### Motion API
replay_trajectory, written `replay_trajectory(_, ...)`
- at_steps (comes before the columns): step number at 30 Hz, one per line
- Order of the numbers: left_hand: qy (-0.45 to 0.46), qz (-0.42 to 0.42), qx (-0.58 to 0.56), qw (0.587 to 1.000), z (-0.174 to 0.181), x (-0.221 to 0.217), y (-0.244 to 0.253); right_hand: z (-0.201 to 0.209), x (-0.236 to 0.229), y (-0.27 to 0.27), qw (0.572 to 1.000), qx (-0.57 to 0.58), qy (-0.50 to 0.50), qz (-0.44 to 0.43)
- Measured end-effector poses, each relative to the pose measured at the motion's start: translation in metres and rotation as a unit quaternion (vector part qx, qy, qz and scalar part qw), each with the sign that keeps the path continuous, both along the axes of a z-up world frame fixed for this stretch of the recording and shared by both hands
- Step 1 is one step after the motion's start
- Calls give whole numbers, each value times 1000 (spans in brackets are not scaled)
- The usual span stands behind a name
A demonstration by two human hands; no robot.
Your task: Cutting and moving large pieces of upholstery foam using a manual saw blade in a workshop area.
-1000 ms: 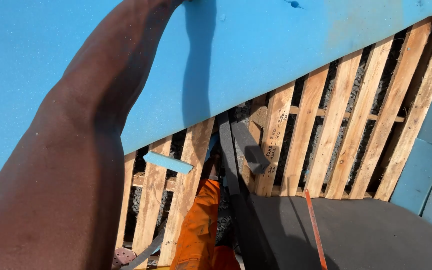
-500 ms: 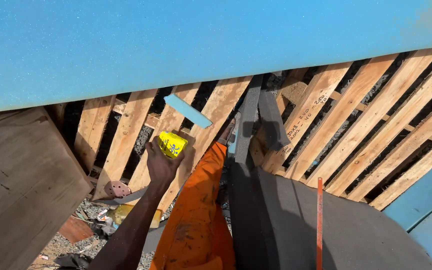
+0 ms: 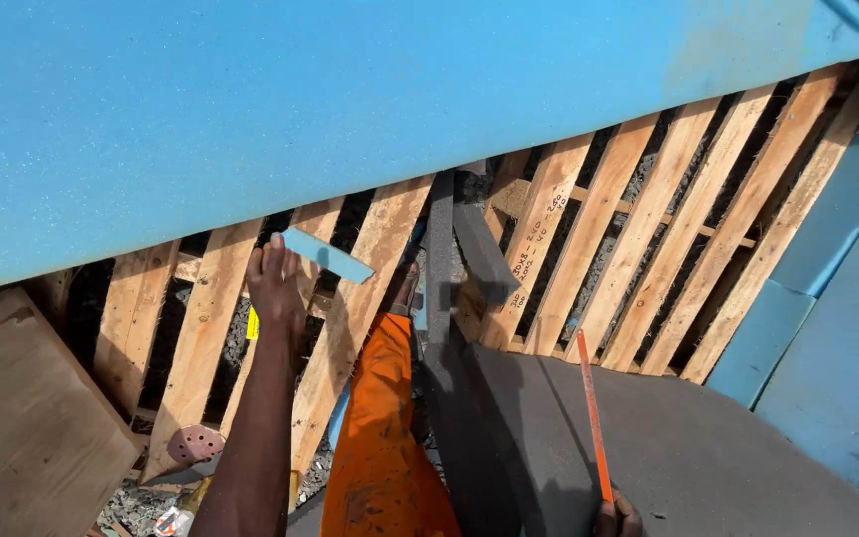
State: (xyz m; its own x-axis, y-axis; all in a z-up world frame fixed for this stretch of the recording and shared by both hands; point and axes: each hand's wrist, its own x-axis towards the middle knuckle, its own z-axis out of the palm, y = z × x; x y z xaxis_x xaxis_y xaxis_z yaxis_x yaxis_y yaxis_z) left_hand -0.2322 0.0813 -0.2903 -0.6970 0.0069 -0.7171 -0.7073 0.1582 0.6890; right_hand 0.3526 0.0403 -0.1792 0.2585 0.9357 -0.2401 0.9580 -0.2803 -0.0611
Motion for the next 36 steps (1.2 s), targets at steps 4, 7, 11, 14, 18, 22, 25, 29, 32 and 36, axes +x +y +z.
replay_trajectory(4,-46,150,237,959,-26,-45,26,66,-101,30,996,67,2,-50)
replay_trajectory(7,-71,168,117,976,-3,-52,32,72,-96,38,966,-158,64,-195)
replay_trajectory(11,-125,115,141,975,21,-56,14,67,-112,35,983,-75,26,-168)
replay_trajectory(14,-125,140,198,962,59,-47,14,66,-105,29,987,-98,2,-130)
replay_trajectory(18,-127,123,259,950,131,-29,27,88,-118,54,967,-179,42,-176)
replay_trajectory(22,-138,97,280,945,203,-22,34,87,-104,55,968,-189,72,-149)
replay_trajectory(25,-135,96,211,963,260,-20,45,131,-115,89,945,-57,262,-190)
replay_trajectory(29,-113,58,165,978,349,-24,72,173,-108,150,859,71,416,-289)
replay_trajectory(32,-77,54,168,981,414,-26,108,190,-99,209,816,143,475,-296)
replay_trajectory(36,2,7,155,988,457,-15,148,204,-108,293,756,154,549,-321)
